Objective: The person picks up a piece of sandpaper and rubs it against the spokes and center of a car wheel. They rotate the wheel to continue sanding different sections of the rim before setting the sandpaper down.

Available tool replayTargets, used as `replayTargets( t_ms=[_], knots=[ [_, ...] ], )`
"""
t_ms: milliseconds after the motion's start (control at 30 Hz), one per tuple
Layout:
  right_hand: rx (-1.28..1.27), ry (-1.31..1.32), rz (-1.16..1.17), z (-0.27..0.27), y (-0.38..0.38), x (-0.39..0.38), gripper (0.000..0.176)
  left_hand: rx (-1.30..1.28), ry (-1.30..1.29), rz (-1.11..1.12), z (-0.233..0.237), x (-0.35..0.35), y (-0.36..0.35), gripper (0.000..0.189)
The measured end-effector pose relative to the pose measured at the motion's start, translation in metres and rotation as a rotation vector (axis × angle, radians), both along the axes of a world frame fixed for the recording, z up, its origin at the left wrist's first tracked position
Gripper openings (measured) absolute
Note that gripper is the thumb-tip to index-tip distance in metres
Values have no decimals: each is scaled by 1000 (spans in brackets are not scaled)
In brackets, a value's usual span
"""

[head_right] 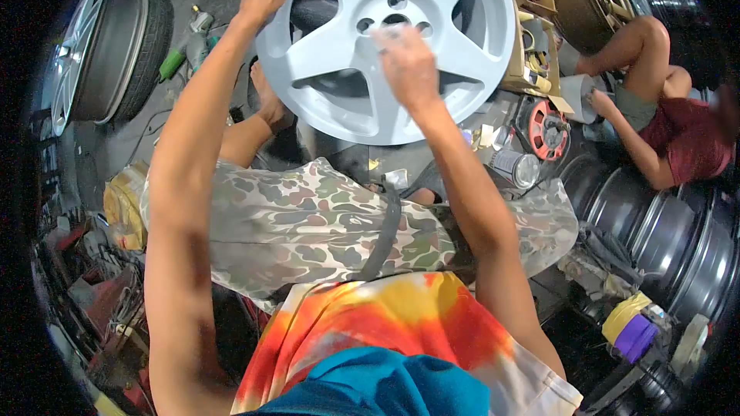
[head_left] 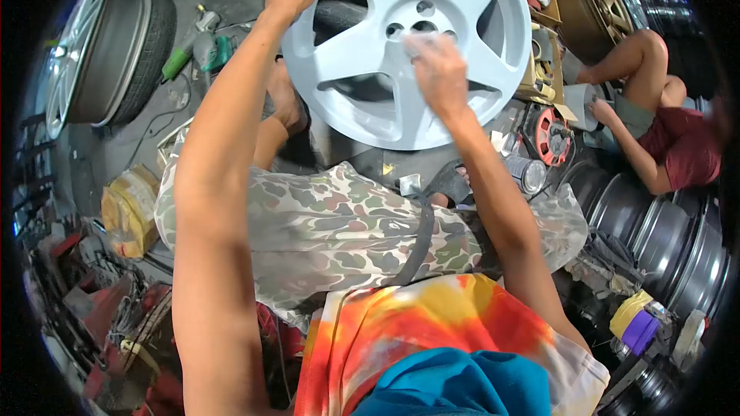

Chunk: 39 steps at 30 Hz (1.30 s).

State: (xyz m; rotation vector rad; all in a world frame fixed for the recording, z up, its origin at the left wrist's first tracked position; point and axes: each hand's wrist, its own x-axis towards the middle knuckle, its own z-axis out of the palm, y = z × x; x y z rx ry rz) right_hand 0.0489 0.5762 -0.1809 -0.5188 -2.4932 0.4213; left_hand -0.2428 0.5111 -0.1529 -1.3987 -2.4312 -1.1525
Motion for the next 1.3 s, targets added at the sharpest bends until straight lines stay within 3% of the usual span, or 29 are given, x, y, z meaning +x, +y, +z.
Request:
replayTargets(
  t_ms=[33, 100, 300, 433, 500, 567, 600, 767, 833, 900, 967, 1033, 1100, 1233, 1300],
  knots=[
    [47, 72, -102, 6, 11, -9, 40, 62, -9, -27, 0, -2, -3, 40],
    [152, 113, -71, 6, 34, -22, 41, 12, -26, 0, 1, -1, -6, 40],
    [408, -29, 348, -1, 53, -30, 30, 69, -22, -53, 2, -3, -7, 39],
    [311, 21, 167, -8, 46, -33, 31, 16, -28, -9, 5, -1, -1, 39],
    [385, 32, 269, -11, 41, -33, 31, 19, -42, -19, 5, 0, -3, 39],
    [274, 45, 265, -6, 53, -31, 29, 42, -35, -46, 6, 0, -2, 39],
    [267, 16, 91, 5, 49, -34, 27, 66, -33, -71, 3, 1, -3, 39],
    [413, 23, 290, 5, 39, -35, 26, 17, -33, -24, 3, -1, -2, 41],
    [257, 28, 67, 11, 53, -35, 26, -18, -15, -13, 0, -1, -4, 41],
    [274, 22, 6, 2, 39, -36, 27, 47, -40, -44, -1, -2, -1, 41],
    [349, -31, 263, -6, 23, -34, 26, 15, -20, -33, -1, -3, 1, 40],
    [423, -106, 264, 0, 49, -29, 27, -30, 0, -15, -1, -5, -2, 39],
    [701, -222, 273, 23, 83, -20, 38, 126, -6, -140, -1, -1, -1, 36],
    [832, -489, 388, 30, 112, 36, 38, 39, -36, -70, -1, -1, 1, 35],
    [798, -461, 417, 11, 95, 63, 38, 59, -33, -69, 1, 0, -1, 34]
  ],
)
